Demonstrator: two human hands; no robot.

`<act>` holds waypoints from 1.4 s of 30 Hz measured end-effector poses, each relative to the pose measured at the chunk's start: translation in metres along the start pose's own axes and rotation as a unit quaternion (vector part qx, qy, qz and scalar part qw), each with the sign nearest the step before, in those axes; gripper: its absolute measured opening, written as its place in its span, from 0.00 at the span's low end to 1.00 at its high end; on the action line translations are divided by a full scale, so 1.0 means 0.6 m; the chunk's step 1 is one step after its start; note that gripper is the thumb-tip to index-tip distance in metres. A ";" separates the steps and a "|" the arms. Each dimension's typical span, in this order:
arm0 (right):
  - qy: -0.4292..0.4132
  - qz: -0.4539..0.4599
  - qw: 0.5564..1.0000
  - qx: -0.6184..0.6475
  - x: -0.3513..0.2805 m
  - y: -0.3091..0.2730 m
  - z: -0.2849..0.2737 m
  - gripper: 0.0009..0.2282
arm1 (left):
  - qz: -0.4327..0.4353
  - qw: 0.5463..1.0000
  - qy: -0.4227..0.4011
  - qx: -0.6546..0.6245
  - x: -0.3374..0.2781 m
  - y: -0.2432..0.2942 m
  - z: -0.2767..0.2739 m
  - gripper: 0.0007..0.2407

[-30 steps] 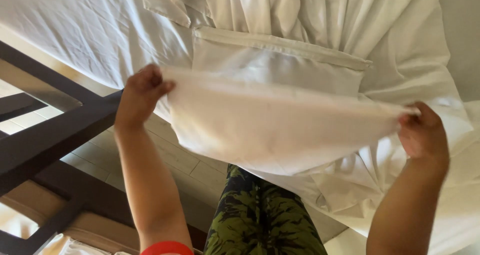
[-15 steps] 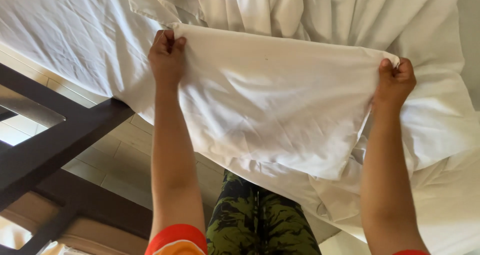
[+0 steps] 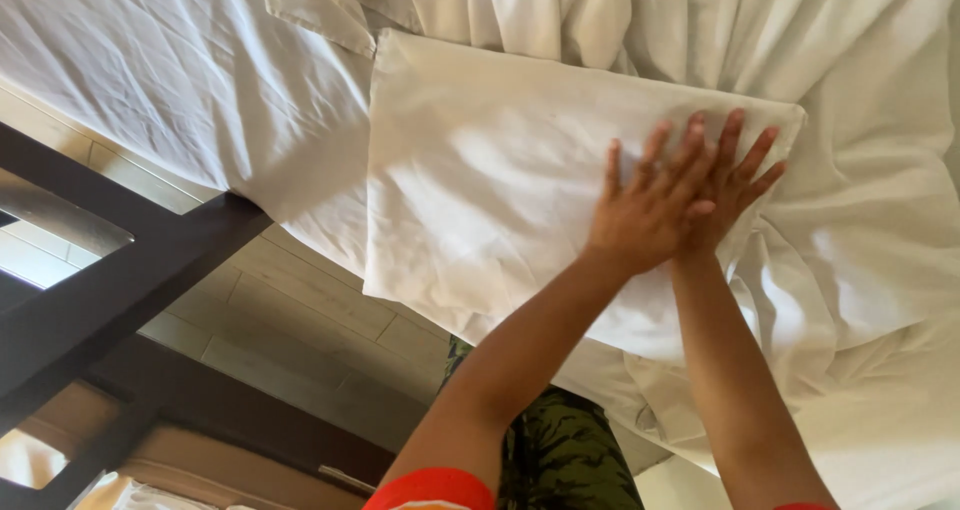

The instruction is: The person folds white towels on a bed and places them in a stack. They then insert a blue pillow into a white pillowcase, zip it closed, and place it on the bed. Finally, they fold a white sheet on the bed and add it to the stack of towels.

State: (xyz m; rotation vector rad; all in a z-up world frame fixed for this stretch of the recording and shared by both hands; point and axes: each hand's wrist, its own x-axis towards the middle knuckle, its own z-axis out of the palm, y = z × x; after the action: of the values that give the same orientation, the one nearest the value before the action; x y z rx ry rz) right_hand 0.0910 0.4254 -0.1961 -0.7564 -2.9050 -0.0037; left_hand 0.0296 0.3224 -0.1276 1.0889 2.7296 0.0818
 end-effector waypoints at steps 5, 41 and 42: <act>-0.110 0.037 0.989 0.092 0.016 -0.006 0.004 0.26 | -0.016 1.000 -0.008 0.012 0.041 -0.110 0.041 0.28; 0.030 -0.011 0.999 0.035 -0.249 0.037 0.002 0.25 | -0.264 0.955 -0.017 0.136 -0.237 -0.399 0.023 0.23; 0.033 -0.011 0.999 0.035 -0.257 0.012 0.004 0.25 | -0.264 0.955 -0.014 0.136 -0.235 -0.327 0.057 0.23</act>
State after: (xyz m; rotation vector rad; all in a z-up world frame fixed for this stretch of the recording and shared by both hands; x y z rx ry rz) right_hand 0.2272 0.3570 -0.2193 -0.6983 -2.8341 0.0701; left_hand 0.0041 0.0820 -0.1626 0.3674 2.9606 -0.3958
